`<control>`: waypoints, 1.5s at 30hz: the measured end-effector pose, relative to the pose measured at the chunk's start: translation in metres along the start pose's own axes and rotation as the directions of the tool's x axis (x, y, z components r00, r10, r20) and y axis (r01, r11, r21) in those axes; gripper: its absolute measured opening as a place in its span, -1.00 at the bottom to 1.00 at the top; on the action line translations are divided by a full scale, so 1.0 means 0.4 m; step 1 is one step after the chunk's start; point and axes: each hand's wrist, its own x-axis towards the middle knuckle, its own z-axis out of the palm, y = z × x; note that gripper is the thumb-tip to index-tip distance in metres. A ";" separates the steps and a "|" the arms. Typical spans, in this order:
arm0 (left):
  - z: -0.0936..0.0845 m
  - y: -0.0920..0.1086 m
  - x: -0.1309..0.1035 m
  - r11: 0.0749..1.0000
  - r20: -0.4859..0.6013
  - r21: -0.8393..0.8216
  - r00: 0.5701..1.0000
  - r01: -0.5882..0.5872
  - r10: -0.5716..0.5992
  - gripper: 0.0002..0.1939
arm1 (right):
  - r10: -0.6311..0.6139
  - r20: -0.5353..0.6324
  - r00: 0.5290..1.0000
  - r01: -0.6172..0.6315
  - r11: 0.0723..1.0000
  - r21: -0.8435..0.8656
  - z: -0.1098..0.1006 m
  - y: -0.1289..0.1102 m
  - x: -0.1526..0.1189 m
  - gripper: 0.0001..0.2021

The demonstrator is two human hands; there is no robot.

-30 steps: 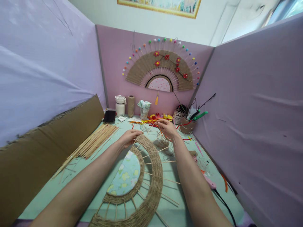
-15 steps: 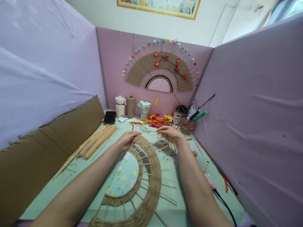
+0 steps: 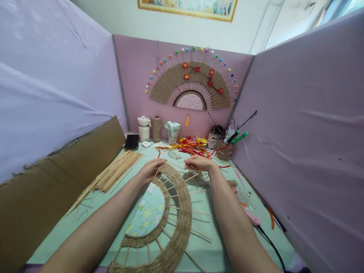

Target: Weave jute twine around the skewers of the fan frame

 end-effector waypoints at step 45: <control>-0.063 0.042 -0.078 0.850 0.031 -0.517 0.995 0.101 -0.100 -0.75 | -0.342 -0.329 0.880 0.260 0.928 -0.268 0.021 -0.119 -0.064 -0.73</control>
